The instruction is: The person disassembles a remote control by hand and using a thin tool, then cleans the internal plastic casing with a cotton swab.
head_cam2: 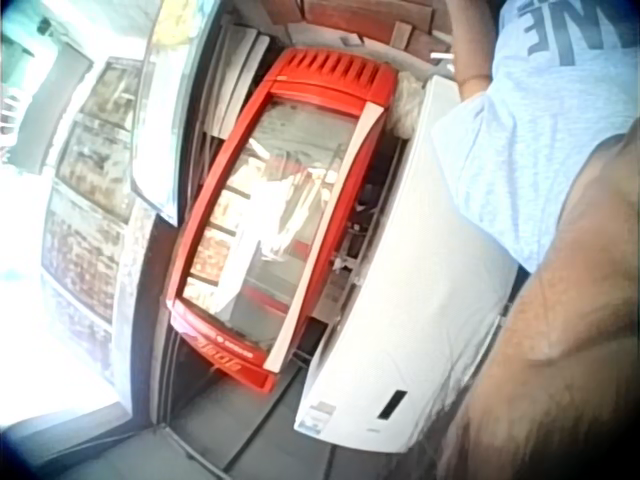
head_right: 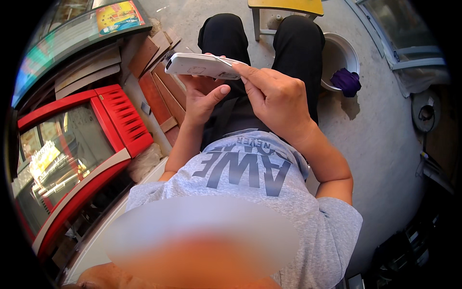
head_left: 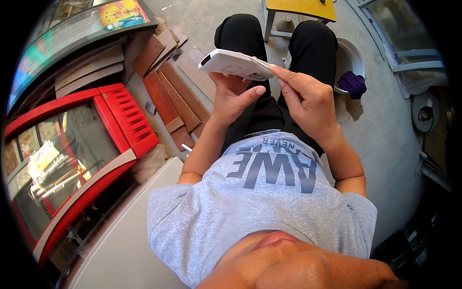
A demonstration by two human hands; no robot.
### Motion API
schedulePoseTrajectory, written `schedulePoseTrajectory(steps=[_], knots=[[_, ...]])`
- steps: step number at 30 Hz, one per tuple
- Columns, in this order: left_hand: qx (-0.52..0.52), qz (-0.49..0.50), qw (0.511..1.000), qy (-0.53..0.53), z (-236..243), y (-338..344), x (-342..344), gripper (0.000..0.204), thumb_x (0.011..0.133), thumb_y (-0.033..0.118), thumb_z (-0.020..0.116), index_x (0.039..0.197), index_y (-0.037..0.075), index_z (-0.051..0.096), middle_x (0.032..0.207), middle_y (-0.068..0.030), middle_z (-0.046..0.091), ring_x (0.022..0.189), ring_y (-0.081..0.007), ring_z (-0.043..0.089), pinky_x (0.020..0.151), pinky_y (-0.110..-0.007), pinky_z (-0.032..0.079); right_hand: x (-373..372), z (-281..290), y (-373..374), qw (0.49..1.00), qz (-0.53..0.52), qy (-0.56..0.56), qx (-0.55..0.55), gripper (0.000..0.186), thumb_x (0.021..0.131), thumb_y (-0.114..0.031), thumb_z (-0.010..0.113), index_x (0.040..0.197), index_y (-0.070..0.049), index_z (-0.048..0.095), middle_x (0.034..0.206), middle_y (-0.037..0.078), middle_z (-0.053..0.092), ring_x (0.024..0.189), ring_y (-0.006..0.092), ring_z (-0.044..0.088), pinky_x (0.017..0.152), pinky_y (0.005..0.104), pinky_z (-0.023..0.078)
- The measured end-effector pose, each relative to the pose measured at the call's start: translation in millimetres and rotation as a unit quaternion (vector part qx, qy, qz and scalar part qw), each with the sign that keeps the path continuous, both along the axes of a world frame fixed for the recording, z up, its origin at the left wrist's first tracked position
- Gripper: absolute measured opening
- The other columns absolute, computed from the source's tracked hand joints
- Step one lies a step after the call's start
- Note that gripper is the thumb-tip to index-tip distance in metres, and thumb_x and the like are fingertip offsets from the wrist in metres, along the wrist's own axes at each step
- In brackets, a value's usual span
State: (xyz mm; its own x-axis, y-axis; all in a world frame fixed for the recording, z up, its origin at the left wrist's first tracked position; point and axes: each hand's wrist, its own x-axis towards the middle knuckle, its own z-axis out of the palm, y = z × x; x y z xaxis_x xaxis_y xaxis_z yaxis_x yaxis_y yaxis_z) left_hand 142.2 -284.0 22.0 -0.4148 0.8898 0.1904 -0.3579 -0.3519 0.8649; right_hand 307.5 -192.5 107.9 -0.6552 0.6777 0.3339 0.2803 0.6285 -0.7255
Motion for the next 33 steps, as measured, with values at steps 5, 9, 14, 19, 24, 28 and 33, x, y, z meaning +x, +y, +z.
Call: schedulePoseTrajectory(steps=[5,9,14,19,24,28,33], knots=[[-0.023,0.012,0.999,-0.039,-6,6,-1,0.095,0.082,-0.014,0.073,0.148,0.028,0.018,0.121,-0.0039,0.047,0.114,-0.0176,0.056,0.102,-0.045,0.054,6,3,1,0.998,0.06,0.0,-0.012,0.033,0.088,-0.006,0.071,0.119,-0.015,0.075,0.074,0.008,0.068,0.062,0.0217,0.066,0.055,0.0323,0.052],[-0.004,-0.004,0.997,-0.08,-5,6,0,0.098,0.085,-0.012,0.072,0.155,0.031,0.019,0.119,-0.005,0.049,0.114,-0.0183,0.057,0.107,-0.057,0.052,6,8,-1,0.997,0.073,-0.016,0.02,0.038,0.085,0.0,0.072,0.121,-0.012,0.075,0.067,0.007,0.06,0.055,0.0193,0.057,0.051,0.0316,0.046],[-0.015,0.006,0.996,-0.09,-7,5,-9,0.083,0.086,-0.011,0.072,0.15,0.025,0.033,0.13,-0.0059,0.053,0.135,-0.026,0.051,0.112,-0.059,0.045,9,16,-4,0.989,0.064,-0.092,0.097,0.036,0.084,-0.008,0.075,0.119,-0.016,0.073,0.066,0.003,0.058,0.056,0.0195,0.062,0.05,0.0336,0.048],[-0.037,-0.031,0.976,-0.213,0,0,-17,0.073,0.083,-0.013,0.072,0.138,0.023,0.042,0.13,-0.0034,0.055,0.138,-0.0264,0.049,0.111,-0.056,0.048,11,19,2,0.99,0.06,-0.089,0.086,0.03,0.084,-0.009,0.075,0.113,-0.015,0.075,0.068,0.003,0.062,0.059,0.0199,0.064,0.051,0.0328,0.049],[-0.063,-0.017,0.949,-0.309,7,-3,-25,0.076,0.086,-0.006,0.071,0.146,0.028,0.038,0.124,-0.0027,0.063,0.138,-0.0281,0.05,0.107,-0.07,0.046,14,20,5,0.996,0.045,-0.065,0.046,0.027,0.084,-0.008,0.075,0.111,-0.014,0.076,0.07,0.003,0.064,0.059,0.0199,0.064,0.052,0.0323,0.05],[-0.061,-0.028,0.937,-0.343,2,-3,-29,0.081,0.087,0.0,0.071,0.151,0.032,0.034,0.122,-0.0029,0.067,0.139,-0.0273,0.05,0.105,-0.076,0.043,18,15,1,0.996,0.064,-0.054,0.034,0.032,0.085,-0.003,0.073,0.116,-0.013,0.076,0.069,0.005,0.062,0.056,0.0185,0.059,0.05,0.0314,0.046],[-0.041,-0.037,0.929,-0.366,0,-2,-29,0.079,0.086,-0.001,0.07,0.15,0.031,0.037,0.121,-0.0017,0.064,0.137,-0.0257,0.05,0.106,-0.076,0.042,20,18,1,0.994,0.076,-0.063,0.04,0.034,0.085,-0.001,0.072,0.118,-0.011,0.076,0.067,0.006,0.059,0.053,0.018,0.055,0.049,0.0313,0.043]])
